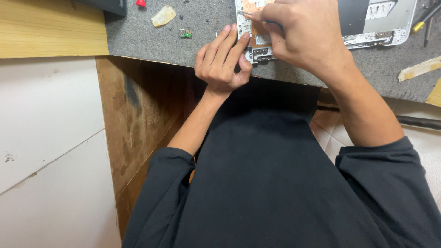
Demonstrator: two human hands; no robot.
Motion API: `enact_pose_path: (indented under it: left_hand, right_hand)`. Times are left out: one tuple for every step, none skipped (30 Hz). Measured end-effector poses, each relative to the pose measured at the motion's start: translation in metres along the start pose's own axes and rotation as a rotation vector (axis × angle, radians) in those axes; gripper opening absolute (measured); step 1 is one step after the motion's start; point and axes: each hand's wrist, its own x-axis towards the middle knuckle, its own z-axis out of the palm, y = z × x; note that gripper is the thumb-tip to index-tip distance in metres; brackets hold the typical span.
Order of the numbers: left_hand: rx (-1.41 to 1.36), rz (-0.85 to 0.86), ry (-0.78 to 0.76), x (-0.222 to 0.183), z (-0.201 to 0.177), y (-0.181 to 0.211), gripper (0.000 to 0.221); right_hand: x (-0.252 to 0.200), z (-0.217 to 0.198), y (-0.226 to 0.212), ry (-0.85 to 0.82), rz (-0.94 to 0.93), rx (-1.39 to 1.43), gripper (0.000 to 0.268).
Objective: Cleaning the interior of a laptop chassis with a brush and then installing a motherboard.
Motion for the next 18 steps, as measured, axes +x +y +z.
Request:
enact_pose_path:
  left_hand:
    - [0.000,0.003,0.001,0.000,0.000,0.000,0.043]
    - [-0.002,0.005,0.000,0.000,0.000,0.000,0.042]
    - [-0.002,0.007,-0.002,0.000,0.000,0.000,0.041]
    - [-0.001,0.010,-0.003,-0.001,-0.003,0.000,0.041]
    - [-0.001,0.021,-0.007,0.000,-0.003,0.000,0.040]
    - [-0.001,0.032,-0.010,0.002,-0.003,-0.001,0.039]
    - [0.001,0.031,-0.007,0.002,-0.003,-0.001,0.039]
    - [0.002,0.032,-0.002,0.002,-0.002,-0.001,0.039]
    - [0.002,0.031,0.000,0.001,-0.002,-0.001,0.039]
    - [0.003,0.027,0.000,0.000,-0.003,-0.001,0.039]
    - [0.003,0.027,-0.006,0.000,-0.003,-0.001,0.039]
    - [0.002,0.027,-0.011,0.001,-0.003,-0.001,0.039]
    - [0.003,0.025,-0.013,0.001,-0.003,-0.001,0.039]
    - [0.001,0.024,-0.006,0.001,-0.003,-0.001,0.039]
    - [0.000,0.023,0.000,0.001,-0.002,-0.001,0.040]
    - [0.001,0.021,-0.002,0.000,-0.002,-0.002,0.040]
    - [-0.001,0.020,-0.002,0.000,-0.002,-0.002,0.041]
    - [-0.003,0.020,-0.002,-0.001,-0.001,-0.002,0.042]
  right_hand:
    - [-0.001,0.002,0.001,0.003,0.001,0.000,0.010]
    - [-0.003,0.003,0.001,0.006,0.024,0.056,0.008]
    - [-0.004,0.005,0.001,0.008,0.047,0.115,0.013]
    - [-0.006,0.003,-0.001,0.011,0.048,0.116,0.013]
    - [-0.006,0.000,-0.001,0.029,0.038,0.108,0.012]
    - [-0.006,-0.002,-0.001,0.048,0.027,0.099,0.012]
    - [-0.008,-0.003,-0.002,0.049,0.024,0.098,0.012]
    - [-0.009,-0.003,-0.003,0.019,0.047,0.029,0.007]
    - [-0.011,-0.003,-0.004,-0.014,0.071,-0.037,0.006]
    - [-0.012,-0.002,-0.005,-0.017,0.068,-0.037,0.006]
    - [-0.012,-0.001,-0.004,-0.031,0.073,-0.058,0.004]
    - [-0.012,0.000,-0.004,-0.045,0.078,-0.078,0.003]
    - [-0.011,0.000,-0.005,-0.048,0.078,-0.076,0.003]
    - [-0.009,0.000,-0.006,-0.047,0.087,-0.076,0.004]
    - [-0.008,0.000,-0.007,-0.046,0.097,-0.075,0.005]
    - [-0.007,0.003,-0.010,-0.048,0.097,-0.073,0.005]
    - [-0.007,0.004,-0.012,-0.036,0.095,-0.094,0.008]
    - [-0.007,0.005,-0.015,-0.025,0.093,-0.115,0.012]
